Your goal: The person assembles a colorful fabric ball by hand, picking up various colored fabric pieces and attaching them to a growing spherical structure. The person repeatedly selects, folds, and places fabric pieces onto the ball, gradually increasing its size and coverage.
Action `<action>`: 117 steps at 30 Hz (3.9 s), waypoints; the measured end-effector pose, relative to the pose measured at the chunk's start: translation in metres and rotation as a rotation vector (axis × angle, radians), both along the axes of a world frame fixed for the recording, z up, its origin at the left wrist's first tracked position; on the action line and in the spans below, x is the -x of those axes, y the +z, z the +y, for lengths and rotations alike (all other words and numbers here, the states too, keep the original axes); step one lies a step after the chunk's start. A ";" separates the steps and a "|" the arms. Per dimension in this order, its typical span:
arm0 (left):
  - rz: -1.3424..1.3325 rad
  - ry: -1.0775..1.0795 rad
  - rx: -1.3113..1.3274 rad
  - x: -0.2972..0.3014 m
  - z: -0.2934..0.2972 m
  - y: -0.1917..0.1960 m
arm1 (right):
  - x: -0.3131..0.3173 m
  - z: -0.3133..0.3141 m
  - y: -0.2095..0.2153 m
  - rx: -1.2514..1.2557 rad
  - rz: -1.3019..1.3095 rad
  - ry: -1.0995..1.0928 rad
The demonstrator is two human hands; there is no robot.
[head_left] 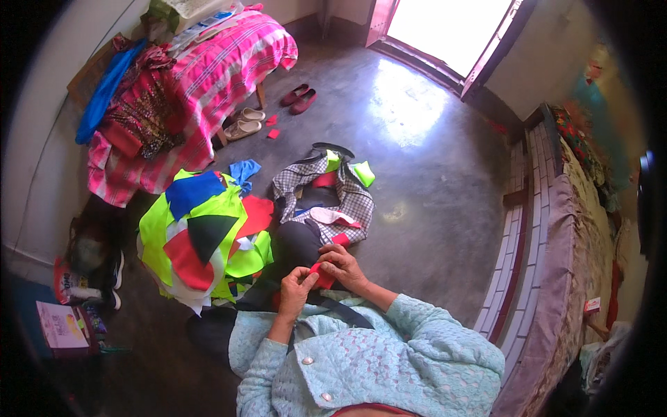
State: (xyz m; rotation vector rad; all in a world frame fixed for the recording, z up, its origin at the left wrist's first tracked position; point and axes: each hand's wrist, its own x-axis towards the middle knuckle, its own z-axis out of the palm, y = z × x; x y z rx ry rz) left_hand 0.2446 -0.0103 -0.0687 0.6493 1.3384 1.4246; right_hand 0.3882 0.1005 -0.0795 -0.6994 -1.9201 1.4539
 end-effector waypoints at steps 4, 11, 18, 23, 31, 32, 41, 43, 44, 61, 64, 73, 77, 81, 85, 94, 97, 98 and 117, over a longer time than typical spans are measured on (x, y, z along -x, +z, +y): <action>-0.013 -0.010 0.003 0.000 0.002 0.002 | 0.001 0.002 -0.004 -0.021 -0.030 0.011; 0.291 -0.049 -0.033 0.002 0.002 0.009 | 0.005 0.001 0.004 0.064 0.000 0.007; -0.129 0.015 -0.026 -0.001 -0.005 0.000 | 0.004 0.001 -0.007 0.242 0.130 0.004; -0.226 0.024 -0.058 0.001 -0.007 -0.004 | 0.006 0.003 -0.010 0.308 0.196 -0.055; -0.538 0.172 -0.197 0.013 -0.009 -0.004 | 0.002 0.009 -0.018 0.918 0.575 -0.279; -0.548 0.192 -0.218 0.014 -0.009 0.000 | 0.002 0.009 -0.018 0.911 0.584 -0.272; -0.482 0.339 -0.346 0.031 -0.014 0.014 | -0.003 0.006 -0.028 0.820 0.563 -0.160; -0.432 0.332 -0.319 0.036 -0.013 0.023 | -0.003 0.006 -0.030 0.724 0.542 -0.119; -0.431 0.339 -0.348 0.039 -0.013 0.024 | -0.003 0.007 -0.031 0.647 0.533 -0.085; -0.046 0.636 -0.592 0.159 0.025 0.144 | 0.006 0.001 -0.011 0.242 0.075 -0.161; 0.160 0.780 -0.615 0.216 -0.003 0.128 | 0.009 0.002 -0.011 0.171 0.037 -0.162; 1.126 1.161 0.001 0.244 -0.049 0.063 | 0.009 0.000 -0.011 0.210 0.064 -0.179; 1.640 0.904 0.102 0.219 -0.032 0.090 | 0.009 0.001 -0.014 0.176 0.054 -0.172; 1.779 0.639 0.299 0.223 -0.024 0.055 | 0.008 0.001 -0.016 0.193 0.029 -0.172; 1.714 0.565 0.491 0.217 -0.017 0.044 | 0.007 0.002 -0.014 0.130 0.017 -0.194; 1.793 0.608 0.489 0.212 -0.021 0.044 | 0.011 0.001 -0.016 0.096 -0.011 -0.196; 1.827 0.645 0.443 0.213 -0.019 0.042 | 0.010 0.001 -0.015 0.106 -0.033 -0.199; 1.824 0.649 0.423 0.212 -0.018 0.042 | 0.009 0.002 -0.015 0.094 -0.045 -0.199; 1.729 0.677 0.417 0.208 -0.019 0.047 | 0.013 0.000 -0.005 0.081 -0.072 -0.194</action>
